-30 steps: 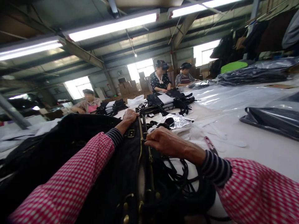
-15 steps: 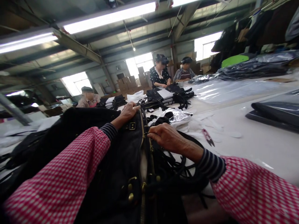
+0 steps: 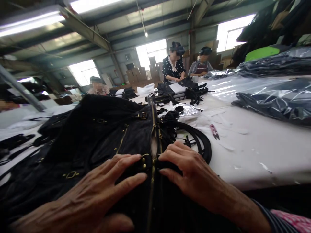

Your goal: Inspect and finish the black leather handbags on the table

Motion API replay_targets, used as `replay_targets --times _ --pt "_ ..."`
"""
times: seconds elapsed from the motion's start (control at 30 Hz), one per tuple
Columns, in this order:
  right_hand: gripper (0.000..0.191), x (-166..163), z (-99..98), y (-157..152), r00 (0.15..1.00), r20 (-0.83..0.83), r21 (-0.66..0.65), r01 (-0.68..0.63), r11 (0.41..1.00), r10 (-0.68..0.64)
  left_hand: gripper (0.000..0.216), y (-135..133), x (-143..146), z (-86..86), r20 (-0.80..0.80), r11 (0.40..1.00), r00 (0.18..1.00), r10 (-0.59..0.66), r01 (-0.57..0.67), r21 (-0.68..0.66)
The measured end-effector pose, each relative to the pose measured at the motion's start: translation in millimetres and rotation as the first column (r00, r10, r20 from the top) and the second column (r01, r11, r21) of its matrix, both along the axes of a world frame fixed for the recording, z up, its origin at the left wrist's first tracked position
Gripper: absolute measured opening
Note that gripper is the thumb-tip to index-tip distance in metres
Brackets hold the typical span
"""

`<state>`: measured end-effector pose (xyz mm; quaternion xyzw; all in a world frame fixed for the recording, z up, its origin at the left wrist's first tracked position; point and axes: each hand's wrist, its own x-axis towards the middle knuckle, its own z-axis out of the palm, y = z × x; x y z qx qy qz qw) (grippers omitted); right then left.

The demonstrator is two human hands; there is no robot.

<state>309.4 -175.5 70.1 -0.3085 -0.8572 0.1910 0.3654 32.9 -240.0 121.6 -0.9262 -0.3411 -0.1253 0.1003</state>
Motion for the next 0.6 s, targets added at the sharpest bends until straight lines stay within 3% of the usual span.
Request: replay_targets --times 0.1,0.17,0.33,0.53,0.6 --pt "0.006 -6 -6.5 -3 0.999 0.01 0.118 0.03 0.993 -0.031 0.079 -9 0 -30.8 -0.046 0.99 0.999 -0.016 0.022 0.139" --pt "0.009 -8 -2.0 -1 0.999 0.035 0.177 0.02 0.984 -0.026 0.066 -11 4 -40.7 -0.104 0.981 0.993 -0.047 0.066 0.183" --pt "0.02 -8 12.9 20 0.986 0.135 0.377 0.043 0.925 -0.101 0.037 -21 14 -31.5 -0.227 0.961 0.967 -0.111 0.163 0.222" --pt "0.018 -14 3.2 91 0.976 0.063 0.331 0.175 0.927 -0.207 0.033 -20 6 -38.2 -0.184 0.953 0.972 -0.146 0.188 0.239" --pt "0.016 -16 0.8 109 0.984 0.061 0.299 0.14 0.944 -0.166 0.037 -24 -5 -28.0 -0.139 0.969 0.978 -0.152 0.176 0.175"
